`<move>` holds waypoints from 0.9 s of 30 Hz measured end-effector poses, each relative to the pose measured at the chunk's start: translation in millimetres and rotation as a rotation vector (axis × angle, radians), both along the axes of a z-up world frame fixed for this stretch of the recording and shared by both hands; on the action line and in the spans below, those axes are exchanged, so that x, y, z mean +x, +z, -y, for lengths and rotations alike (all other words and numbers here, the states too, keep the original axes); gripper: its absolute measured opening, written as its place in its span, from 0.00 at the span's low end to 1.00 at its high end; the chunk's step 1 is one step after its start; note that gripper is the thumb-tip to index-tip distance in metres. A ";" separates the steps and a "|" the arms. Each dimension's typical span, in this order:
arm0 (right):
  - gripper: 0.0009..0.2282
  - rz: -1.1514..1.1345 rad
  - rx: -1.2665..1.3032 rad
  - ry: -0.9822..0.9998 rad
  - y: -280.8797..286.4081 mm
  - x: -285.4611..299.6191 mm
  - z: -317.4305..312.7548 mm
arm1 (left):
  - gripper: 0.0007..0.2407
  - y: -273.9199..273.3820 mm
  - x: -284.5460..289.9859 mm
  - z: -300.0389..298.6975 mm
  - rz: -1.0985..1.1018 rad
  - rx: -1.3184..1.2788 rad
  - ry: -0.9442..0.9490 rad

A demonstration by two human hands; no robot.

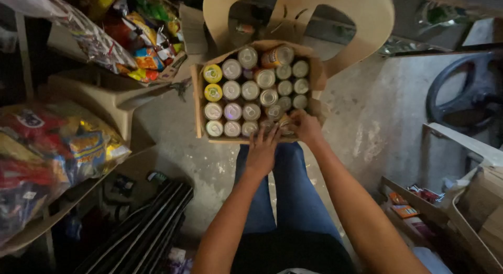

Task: Moving canned goods from a store shelf into a box placed on a chair.

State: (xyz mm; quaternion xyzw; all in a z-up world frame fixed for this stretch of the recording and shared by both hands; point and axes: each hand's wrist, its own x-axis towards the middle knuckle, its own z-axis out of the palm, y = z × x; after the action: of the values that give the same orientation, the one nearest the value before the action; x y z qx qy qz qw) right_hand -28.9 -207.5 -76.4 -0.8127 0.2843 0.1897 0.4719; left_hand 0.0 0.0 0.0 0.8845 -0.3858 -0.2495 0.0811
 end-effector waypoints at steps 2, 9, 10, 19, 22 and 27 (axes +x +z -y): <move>0.21 0.039 -0.005 0.018 8.2 -3.1 1.0 | 0.35 6.0 1.2 0.3 -0.055 0.038 -0.003; 0.18 0.278 -0.219 0.040 12.0 -2.8 2.0 | 0.35 18.8 25.8 9.6 -0.169 -0.187 0.135; 0.18 0.291 -0.228 0.037 27.0 13.2 5.4 | 0.35 20.7 39.3 15.0 -0.155 -0.196 0.131; 0.15 0.722 -0.480 0.008 -31.4 128.7 41.1 | 0.32 11.0 113.2 37.9 0.039 -0.106 0.124; 0.12 0.629 -0.292 -0.193 -19.7 152.0 30.3 | 0.32 -12.2 108.7 34.6 -0.007 0.001 0.142; 0.12 0.347 0.338 -0.632 23.1 179.9 6.2 | 0.35 -9.2 110.2 33.6 -0.008 0.006 0.126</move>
State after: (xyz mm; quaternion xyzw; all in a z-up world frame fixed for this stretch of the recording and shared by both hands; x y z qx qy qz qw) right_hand 151.0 -213.7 -53.3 -0.6162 0.4011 -0.0608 0.6750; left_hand 110.2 -33.6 -9.2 0.9063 -0.3283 -0.2486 0.0954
